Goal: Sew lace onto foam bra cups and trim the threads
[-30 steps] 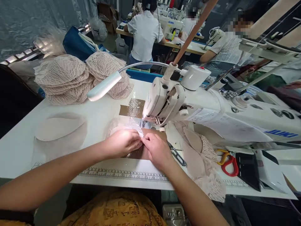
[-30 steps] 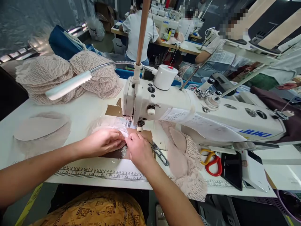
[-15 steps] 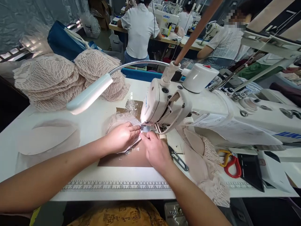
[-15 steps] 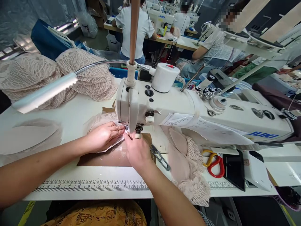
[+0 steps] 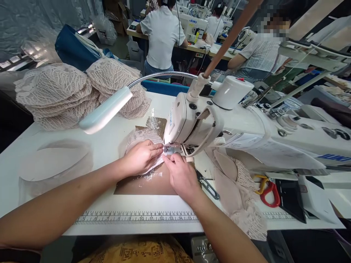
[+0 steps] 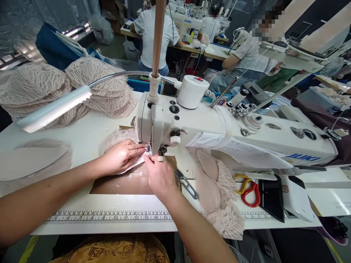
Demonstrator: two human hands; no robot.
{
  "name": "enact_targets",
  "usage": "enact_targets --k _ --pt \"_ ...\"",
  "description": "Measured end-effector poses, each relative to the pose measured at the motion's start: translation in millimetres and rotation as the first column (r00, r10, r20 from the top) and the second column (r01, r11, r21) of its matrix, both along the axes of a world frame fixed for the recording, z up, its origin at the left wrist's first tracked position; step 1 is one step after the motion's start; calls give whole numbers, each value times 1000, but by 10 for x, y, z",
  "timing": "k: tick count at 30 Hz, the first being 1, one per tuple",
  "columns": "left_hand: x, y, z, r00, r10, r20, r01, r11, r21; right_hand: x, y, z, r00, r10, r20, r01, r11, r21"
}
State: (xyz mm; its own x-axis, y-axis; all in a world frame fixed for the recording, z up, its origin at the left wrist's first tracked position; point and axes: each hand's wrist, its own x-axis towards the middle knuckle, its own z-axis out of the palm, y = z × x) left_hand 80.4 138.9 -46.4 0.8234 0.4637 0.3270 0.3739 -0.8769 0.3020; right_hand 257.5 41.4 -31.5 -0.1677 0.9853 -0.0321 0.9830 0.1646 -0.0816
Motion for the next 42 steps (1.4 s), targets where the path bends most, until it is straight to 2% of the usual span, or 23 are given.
enact_targets --k 8,17,21,24,26,29,32,35,37,39,42 --pt "6 -69 92 993 77 -92 -76 997 23 49 -46 -35 994 31 -101 -24 997 74" --pt "-21 -62 30 968 201 -148 -188 977 97 33 -51 -19 993 35 -115 -18 989 145" --pt "-71 -44 50 948 271 -167 -265 963 57 37 -63 -47 991 44 -126 -22 985 169" --pt "-162 28 80 941 290 -177 -301 953 -39 63 -77 -70 989 57 -137 -32 983 178" --pt "-248 67 121 952 250 -178 -273 954 -121 78 -87 -75 987 69 -146 -40 981 192" --pt "-383 12 219 981 95 -168 -133 964 -230 85 -102 -66 982 91 -163 -57 977 204" --pt "-482 -194 300 988 -82 -134 38 951 -307 84 -116 -59 977 104 -189 -62 974 219" --pt "-529 -414 315 986 -164 -31 147 939 -311 92 -128 -74 960 145 -239 -86 967 238" --pt "-543 -498 296 992 -123 36 128 955 -267 100 -135 -93 938 199 -285 -119 954 275" --pt "-547 -525 269 998 -11 56 23 975 -219 102 -143 -107 907 277 -319 -168 929 329" --pt "-532 -510 218 992 125 -16 -126 975 -184 85 -162 -102 855 402 -327 -265 882 390"
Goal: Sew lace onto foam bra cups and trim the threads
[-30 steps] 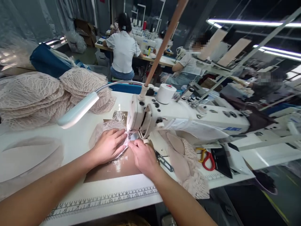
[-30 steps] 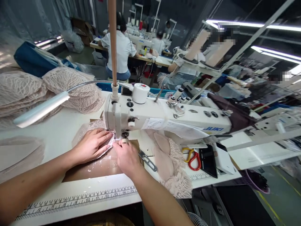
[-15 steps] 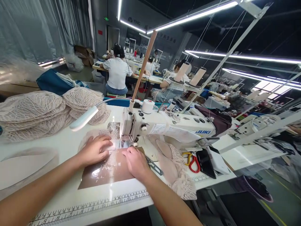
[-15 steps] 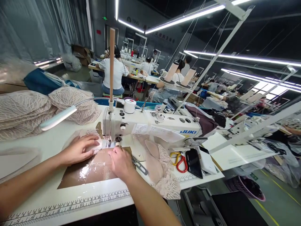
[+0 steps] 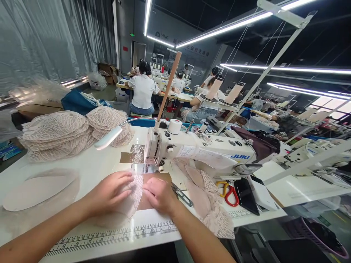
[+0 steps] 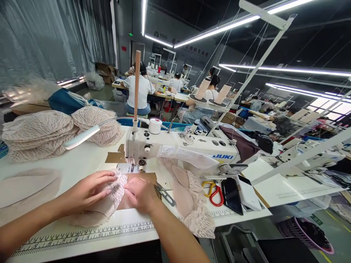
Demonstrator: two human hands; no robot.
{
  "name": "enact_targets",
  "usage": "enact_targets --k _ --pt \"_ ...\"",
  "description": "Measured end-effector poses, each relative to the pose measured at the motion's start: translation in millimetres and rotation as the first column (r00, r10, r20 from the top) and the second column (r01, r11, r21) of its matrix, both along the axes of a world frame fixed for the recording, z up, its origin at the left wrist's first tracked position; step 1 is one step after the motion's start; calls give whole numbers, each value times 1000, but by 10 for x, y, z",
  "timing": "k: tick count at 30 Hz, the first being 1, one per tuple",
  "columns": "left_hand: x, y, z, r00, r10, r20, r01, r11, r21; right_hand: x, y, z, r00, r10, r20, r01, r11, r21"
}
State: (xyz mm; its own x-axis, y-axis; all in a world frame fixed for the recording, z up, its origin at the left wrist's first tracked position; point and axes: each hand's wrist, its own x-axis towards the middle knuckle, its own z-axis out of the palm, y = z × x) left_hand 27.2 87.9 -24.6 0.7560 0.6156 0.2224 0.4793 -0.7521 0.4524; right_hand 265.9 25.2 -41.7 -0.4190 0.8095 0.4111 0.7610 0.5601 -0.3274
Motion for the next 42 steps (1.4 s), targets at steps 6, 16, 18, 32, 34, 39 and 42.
enact_targets --k 6,16,18,32,34,39,42 --pt "95 45 -144 998 -26 -64 27 999 28 -69 -53 96 980 139 144 -137 990 -23" --pt "-13 277 -215 997 1 -75 -6 998 -66 -113 -44 88 968 142 206 -128 989 -79" --pt "-64 309 -232 996 25 -89 -32 996 -80 -114 -43 86 969 146 201 -131 988 -85" --pt "-27 263 121 996 -24 -81 16 995 -99 -63 -64 42 953 293 77 -284 953 -109" --pt "40 282 202 998 -10 -66 4 995 -101 -37 -59 29 953 302 22 -299 949 -100" --pt "244 417 205 991 -42 -124 25 991 -131 48 -9 9 994 107 -11 -107 994 -31" --pt "358 502 168 988 -75 -139 58 991 -123 91 32 -12 999 0 33 2 999 -49"
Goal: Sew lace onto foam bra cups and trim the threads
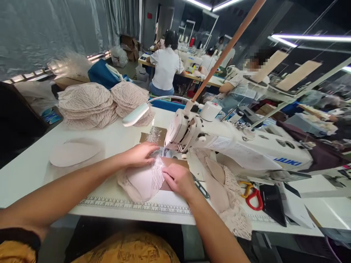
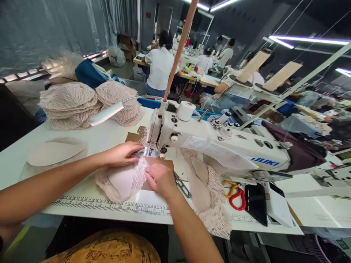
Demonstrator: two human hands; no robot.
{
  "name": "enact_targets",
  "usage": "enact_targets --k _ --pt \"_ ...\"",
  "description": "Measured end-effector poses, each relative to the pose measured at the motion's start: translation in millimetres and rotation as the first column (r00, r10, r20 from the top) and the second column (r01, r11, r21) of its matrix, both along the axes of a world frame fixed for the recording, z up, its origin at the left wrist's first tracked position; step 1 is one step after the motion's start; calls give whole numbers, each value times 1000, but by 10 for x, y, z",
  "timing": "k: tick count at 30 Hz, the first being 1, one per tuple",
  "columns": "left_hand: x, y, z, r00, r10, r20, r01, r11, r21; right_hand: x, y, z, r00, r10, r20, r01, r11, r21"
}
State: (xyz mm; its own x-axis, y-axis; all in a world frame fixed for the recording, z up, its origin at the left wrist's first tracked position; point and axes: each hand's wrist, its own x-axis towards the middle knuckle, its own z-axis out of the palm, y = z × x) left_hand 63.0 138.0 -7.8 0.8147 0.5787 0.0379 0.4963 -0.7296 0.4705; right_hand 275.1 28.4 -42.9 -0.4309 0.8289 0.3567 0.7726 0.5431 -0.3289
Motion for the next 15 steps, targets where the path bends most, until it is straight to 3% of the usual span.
enact_targets --k 8,15 --pt "131 98 58 994 66 -84 -87 958 -273 26 22 -8 995 -65 82 71 995 -73" --pt "99 121 -32 992 89 86 -37 873 -486 26 34 -11 995 -63 83 69 995 -75"
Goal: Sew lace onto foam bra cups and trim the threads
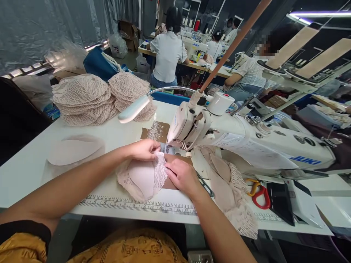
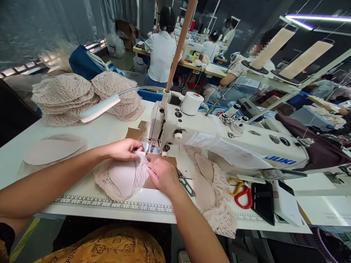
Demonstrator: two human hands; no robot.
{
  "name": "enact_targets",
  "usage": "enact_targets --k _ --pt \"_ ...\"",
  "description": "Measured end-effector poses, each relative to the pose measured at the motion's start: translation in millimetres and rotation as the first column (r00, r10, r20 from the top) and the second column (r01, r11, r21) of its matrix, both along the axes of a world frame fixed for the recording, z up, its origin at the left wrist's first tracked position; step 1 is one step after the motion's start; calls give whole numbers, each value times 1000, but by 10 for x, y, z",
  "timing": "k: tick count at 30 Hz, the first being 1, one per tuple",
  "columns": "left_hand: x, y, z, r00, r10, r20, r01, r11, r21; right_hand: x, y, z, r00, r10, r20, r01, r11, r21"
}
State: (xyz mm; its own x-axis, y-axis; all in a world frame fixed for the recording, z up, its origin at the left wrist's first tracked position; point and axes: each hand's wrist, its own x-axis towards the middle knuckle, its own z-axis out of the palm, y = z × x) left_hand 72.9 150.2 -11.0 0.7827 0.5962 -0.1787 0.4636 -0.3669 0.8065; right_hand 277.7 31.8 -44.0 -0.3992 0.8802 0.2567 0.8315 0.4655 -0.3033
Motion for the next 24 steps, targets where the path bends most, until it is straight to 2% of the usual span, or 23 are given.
enact_targets --k 4,8,12,15,19,22,24 --pt "11 -3 -95 984 12 179 16 989 -150 -6 -3 -3 1000 -15 -19 15 1000 -9" --pt "17 -21 -132 954 65 292 -4 979 -205 -19 -12 16 999 -44 -21 44 999 -18" --pt "-12 -11 -109 939 73 335 -2 978 -208 -34 -21 51 995 -65 -69 63 997 -42" --pt "-30 0 -92 932 54 357 22 978 -207 -45 -23 71 984 -67 -165 56 996 -73" --pt "-25 -21 -56 915 8 403 90 971 -222 -77 -4 81 947 -19 -320 -11 996 -92" --pt "-20 -45 -14 905 -21 425 155 947 -282 -113 20 90 938 46 -345 -77 994 -77" --pt "-21 -50 2 912 -17 411 147 946 -288 -132 30 101 926 59 -373 -92 993 -70"
